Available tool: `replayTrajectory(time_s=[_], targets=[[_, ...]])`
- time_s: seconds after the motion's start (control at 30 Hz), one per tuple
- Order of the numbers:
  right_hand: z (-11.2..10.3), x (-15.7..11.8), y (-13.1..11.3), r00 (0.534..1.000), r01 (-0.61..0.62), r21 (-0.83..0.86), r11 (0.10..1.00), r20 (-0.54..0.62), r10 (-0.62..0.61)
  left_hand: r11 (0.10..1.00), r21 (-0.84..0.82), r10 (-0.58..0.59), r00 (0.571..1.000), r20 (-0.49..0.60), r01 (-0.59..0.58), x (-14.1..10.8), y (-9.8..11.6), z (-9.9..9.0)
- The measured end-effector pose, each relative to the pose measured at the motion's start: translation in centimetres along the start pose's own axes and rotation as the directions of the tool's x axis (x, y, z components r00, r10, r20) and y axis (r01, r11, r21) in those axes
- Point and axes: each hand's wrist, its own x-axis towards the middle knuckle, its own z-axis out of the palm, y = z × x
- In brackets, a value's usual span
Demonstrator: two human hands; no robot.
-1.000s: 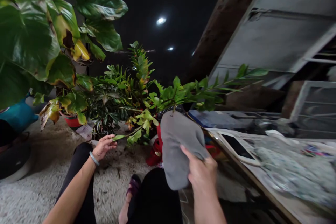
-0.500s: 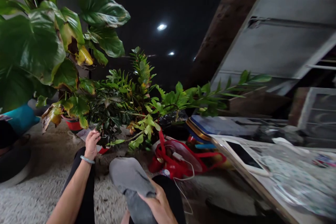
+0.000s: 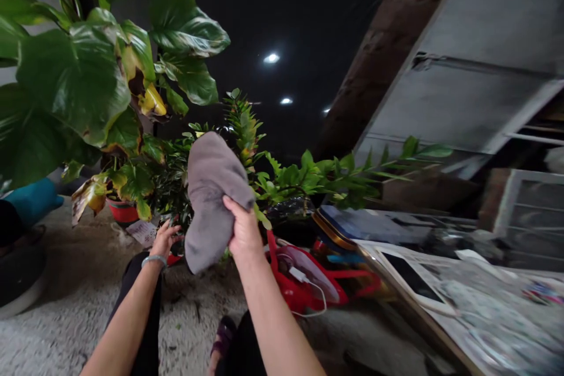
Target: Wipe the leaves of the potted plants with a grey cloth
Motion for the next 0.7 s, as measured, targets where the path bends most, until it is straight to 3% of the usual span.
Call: replayTrajectory(time_s=[0.1,0.2,0.27,0.33,0.4,0.43,0.5,0.57,0.63,0.7], targets=[[-0.7,-1.7,4.5,0.956,-0.294,-0.085,0.952,-0.003,0.294,0.997,0.021,-0.071,0.997,0.019,0.070,0.8,0.1,-0.4],[-3.1,-4.7,6.0,0.929,-0.357,-0.146,0.923,0.051,0.368,0.993,0.020,-0.121,0.990,0.069,0.120,1.1,0.3,-0.6],[-3.3,-5.3,4.5,0.959,-0.271,-0.141,0.952,0.047,0.280,0.993,0.011,-0.121,0.989,0.086,0.120,1.0,0.3,-0.8],[-1.9,-4.1,2.2,0.997,-0.072,-0.115,0.991,-0.034,0.069,0.994,0.020,-0.108,0.991,0.086,0.106,1.0,0.1,-1.0],[0.3,-1.5,0.7,0.984,0.110,-0.065,0.992,-0.133,-0.118,0.994,0.037,-0.104,0.991,0.082,0.102,0.9,-0.1,-1.2],[1.3,-0.1,0.6,0.976,0.137,-0.029,0.990,-0.165,-0.140,0.994,0.045,-0.102,0.992,0.075,0.099,0.8,-0.2,-1.3],[2.4,1.9,1.8,0.982,0.021,0.050,0.999,-0.189,-0.011,0.994,0.058,-0.098,0.993,0.061,0.095,0.7,-0.2,-1.3],[2.0,2.1,4.3,0.957,-0.192,0.109,0.975,-0.199,0.210,0.992,0.069,-0.106,0.993,0.050,0.102,0.5,-0.1,-1.2],[0.6,0.6,6.8,0.905,-0.356,0.140,0.924,-0.195,0.378,0.989,0.080,-0.131,0.991,0.042,0.127,0.3,0.3,-0.8],[-0.7,-1.9,7.9,0.880,-0.433,0.149,0.889,-0.145,0.453,0.985,0.101,-0.142,0.990,0.014,0.140,-0.1,0.8,-0.3]])
